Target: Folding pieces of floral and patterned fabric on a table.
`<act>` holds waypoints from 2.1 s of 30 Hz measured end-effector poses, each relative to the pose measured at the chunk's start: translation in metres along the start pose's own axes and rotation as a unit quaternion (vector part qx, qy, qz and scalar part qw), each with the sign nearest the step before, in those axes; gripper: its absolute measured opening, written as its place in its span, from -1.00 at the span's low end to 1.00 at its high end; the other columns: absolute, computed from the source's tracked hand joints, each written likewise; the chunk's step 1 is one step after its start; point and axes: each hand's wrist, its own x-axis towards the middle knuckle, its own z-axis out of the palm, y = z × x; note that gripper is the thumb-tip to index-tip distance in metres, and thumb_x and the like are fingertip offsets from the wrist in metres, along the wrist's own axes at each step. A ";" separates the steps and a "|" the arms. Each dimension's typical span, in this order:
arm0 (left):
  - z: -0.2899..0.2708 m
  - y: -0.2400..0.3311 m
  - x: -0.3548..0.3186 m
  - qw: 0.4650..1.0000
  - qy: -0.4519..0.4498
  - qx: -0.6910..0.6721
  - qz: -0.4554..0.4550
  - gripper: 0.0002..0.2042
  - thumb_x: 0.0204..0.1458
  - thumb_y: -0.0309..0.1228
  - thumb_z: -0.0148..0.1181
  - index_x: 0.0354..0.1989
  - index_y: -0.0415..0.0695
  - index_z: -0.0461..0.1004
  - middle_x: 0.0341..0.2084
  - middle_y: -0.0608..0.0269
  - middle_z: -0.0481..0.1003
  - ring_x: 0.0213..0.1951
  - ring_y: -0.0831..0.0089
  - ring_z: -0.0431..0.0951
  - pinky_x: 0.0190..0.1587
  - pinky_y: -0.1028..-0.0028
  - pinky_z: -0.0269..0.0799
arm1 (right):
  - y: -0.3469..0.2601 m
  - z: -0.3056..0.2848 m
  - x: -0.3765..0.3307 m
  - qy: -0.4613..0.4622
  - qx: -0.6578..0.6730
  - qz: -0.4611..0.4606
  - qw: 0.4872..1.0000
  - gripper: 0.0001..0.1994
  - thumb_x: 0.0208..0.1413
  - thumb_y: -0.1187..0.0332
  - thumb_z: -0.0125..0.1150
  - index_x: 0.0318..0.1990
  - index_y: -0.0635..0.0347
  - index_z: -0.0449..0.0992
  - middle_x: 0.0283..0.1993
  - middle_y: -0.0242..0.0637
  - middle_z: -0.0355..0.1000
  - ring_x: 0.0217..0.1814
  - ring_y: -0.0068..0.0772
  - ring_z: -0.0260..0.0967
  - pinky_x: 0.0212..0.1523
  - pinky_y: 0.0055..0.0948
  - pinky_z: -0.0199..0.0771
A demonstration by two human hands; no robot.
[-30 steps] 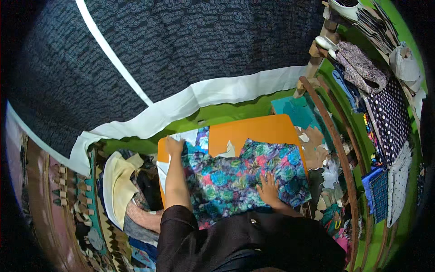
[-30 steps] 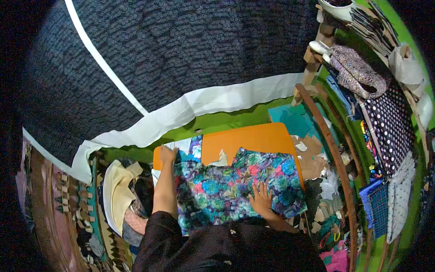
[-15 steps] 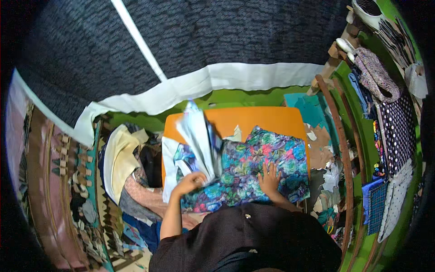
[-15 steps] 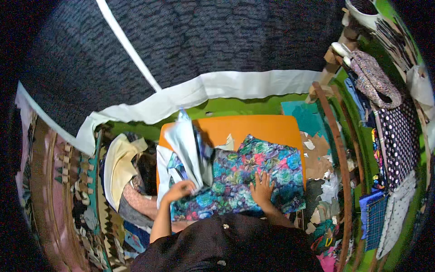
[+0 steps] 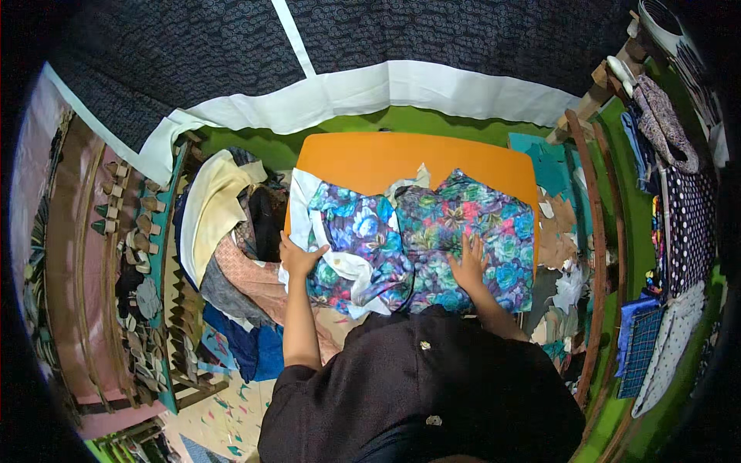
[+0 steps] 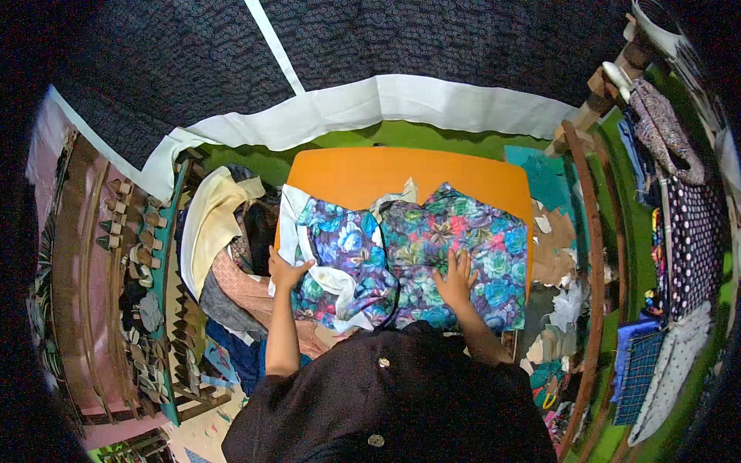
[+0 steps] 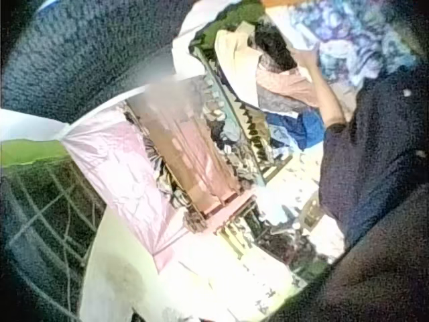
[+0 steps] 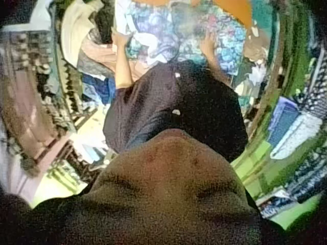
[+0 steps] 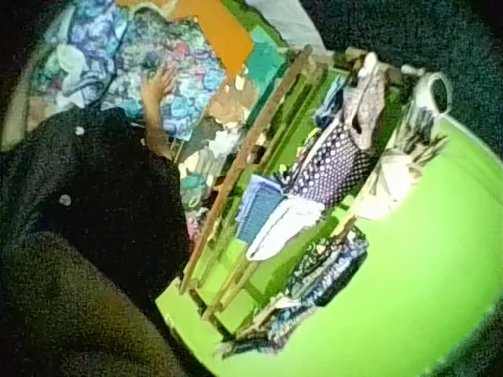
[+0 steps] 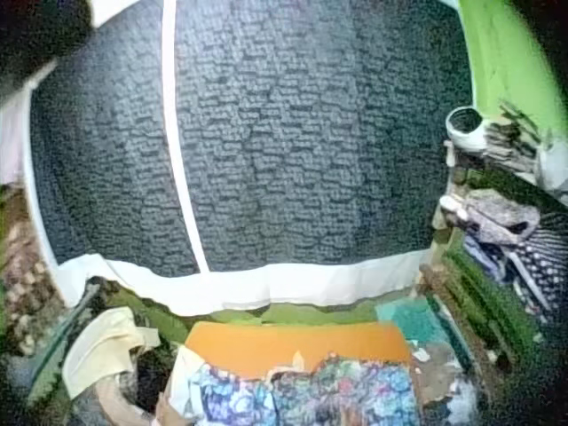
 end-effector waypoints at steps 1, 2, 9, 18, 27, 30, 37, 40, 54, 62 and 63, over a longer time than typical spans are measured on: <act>-0.002 -0.002 0.001 0.998 -0.050 -0.030 -0.004 0.03 -0.63 -0.08 0.42 0.08 -0.31 0.00 -0.05 -0.16 0.22 0.00 0.02 0.23 0.00 0.28 0.17 | -0.008 -0.004 -0.006 0.015 0.012 -0.024 1.000 -0.33 -0.05 0.06 0.04 0.20 -0.02 -0.07 0.27 -0.03 -0.28 0.32 0.01 -0.42 0.12 0.21 -0.46; 0.005 -0.008 0.003 0.998 -0.052 -0.029 -0.005 0.03 -0.63 -0.08 0.42 0.08 -0.31 0.00 -0.05 -0.16 0.22 0.00 0.02 0.23 0.00 0.28 0.17 | -0.011 -0.004 -0.012 0.033 0.017 -0.077 0.996 -0.33 -0.08 0.04 0.07 0.19 -0.06 -0.03 0.27 -0.03 -0.25 0.31 0.00 -0.38 0.12 0.20 -0.40; 0.036 -0.023 0.020 0.987 -0.083 -0.103 0.091 -0.27 -0.49 -0.17 0.36 -0.06 -0.27 0.25 -0.25 -0.09 0.40 -0.19 0.05 0.41 -0.17 0.25 0.30 | -0.061 0.003 -0.034 -0.079 -0.011 -0.388 0.918 -0.44 -0.06 0.01 0.00 0.14 -0.17 0.11 0.24 -0.12 -0.11 0.28 -0.06 -0.21 0.12 0.15 -0.25; -0.011 0.051 0.032 0.999 -0.005 -0.044 0.021 -0.51 -0.40 -0.30 0.23 -0.17 -0.13 0.37 -0.33 -0.05 0.44 -0.24 0.04 0.42 -0.22 0.27 0.31 | -0.102 0.044 0.010 -0.076 -0.038 -0.264 0.961 -0.57 -0.08 0.13 0.04 0.01 -0.13 0.27 0.17 -0.26 0.05 0.24 -0.14 -0.10 0.12 0.13 -0.21; 0.023 0.189 -0.106 0.895 -0.279 -0.121 0.327 -0.37 -0.30 -0.36 0.16 0.02 -0.31 0.12 -0.24 -0.14 0.36 -0.16 0.03 0.36 -0.11 0.27 0.27 | -0.072 0.000 0.046 -0.125 0.656 0.170 0.725 -0.33 -0.04 -0.14 -0.15 0.17 0.03 0.00 0.10 -0.14 0.11 0.10 -0.21 0.08 0.08 -0.18 -0.04; 0.028 0.186 -0.144 0.806 -0.325 -0.263 0.420 -0.49 -0.25 -0.37 0.15 -0.06 -0.27 0.20 -0.20 -0.10 0.32 -0.08 0.06 0.28 -0.04 0.29 0.20 | -0.052 -0.006 0.047 -0.053 0.627 0.129 0.767 -0.27 -0.13 -0.11 0.01 0.16 0.09 0.02 0.19 -0.05 -0.04 0.21 -0.07 -0.07 0.15 -0.14 -0.13; 0.035 0.113 -0.115 0.944 -0.034 -0.194 0.265 -0.43 -0.36 -0.35 0.27 -0.12 -0.32 0.21 -0.20 -0.11 0.29 -0.07 0.03 0.24 -0.02 0.21 0.13 | -0.033 0.020 0.053 0.078 0.317 -0.087 0.941 -0.15 -0.31 0.22 0.30 0.18 0.10 -0.08 0.21 0.04 -0.16 0.25 0.04 -0.21 0.15 -0.14 -0.11; 0.067 0.057 -0.094 0.984 -0.003 -0.122 0.128 -0.33 -0.41 -0.29 0.33 -0.10 -0.40 0.18 -0.19 -0.13 0.31 -0.09 0.07 0.29 -0.03 0.25 0.17 | -0.062 0.001 0.050 0.137 0.146 -0.007 0.980 -0.17 -0.33 0.32 0.27 0.17 0.08 -0.07 0.17 0.08 -0.15 0.21 0.10 -0.22 0.16 -0.11 -0.19; 0.046 0.102 -0.099 0.929 -0.206 -0.255 0.172 -0.49 -0.36 -0.52 0.19 -0.09 -0.22 0.28 -0.27 -0.01 0.43 -0.19 0.16 0.43 -0.12 0.37 0.29 | -0.112 0.073 0.022 -0.111 0.535 0.152 0.824 -0.16 -0.11 -0.18 -0.10 0.23 0.10 -0.23 0.29 -0.12 -0.34 0.34 -0.15 -0.50 0.22 -0.17 -0.38; 0.018 0.206 -0.155 0.906 -0.263 0.015 0.331 -0.44 -0.28 -0.34 0.15 -0.02 -0.22 0.18 -0.35 -0.14 0.41 -0.27 0.01 0.41 -0.25 0.21 0.32 | -0.051 -0.032 0.042 -0.190 0.759 0.153 0.603 -0.50 0.06 -0.05 -0.24 0.00 0.13 0.23 -0.03 -0.31 0.28 -0.05 -0.37 0.24 0.00 -0.28 0.18; 0.035 0.199 -0.166 0.890 -0.261 -0.007 0.374 -0.44 -0.26 -0.35 0.15 -0.01 -0.22 0.15 -0.37 -0.12 0.41 -0.31 0.03 0.42 -0.28 0.20 0.31 | -0.041 -0.045 0.032 -0.154 0.746 0.111 0.639 -0.46 0.05 -0.07 -0.23 0.05 0.13 0.18 0.04 -0.31 0.23 0.02 -0.37 0.19 0.04 -0.28 0.15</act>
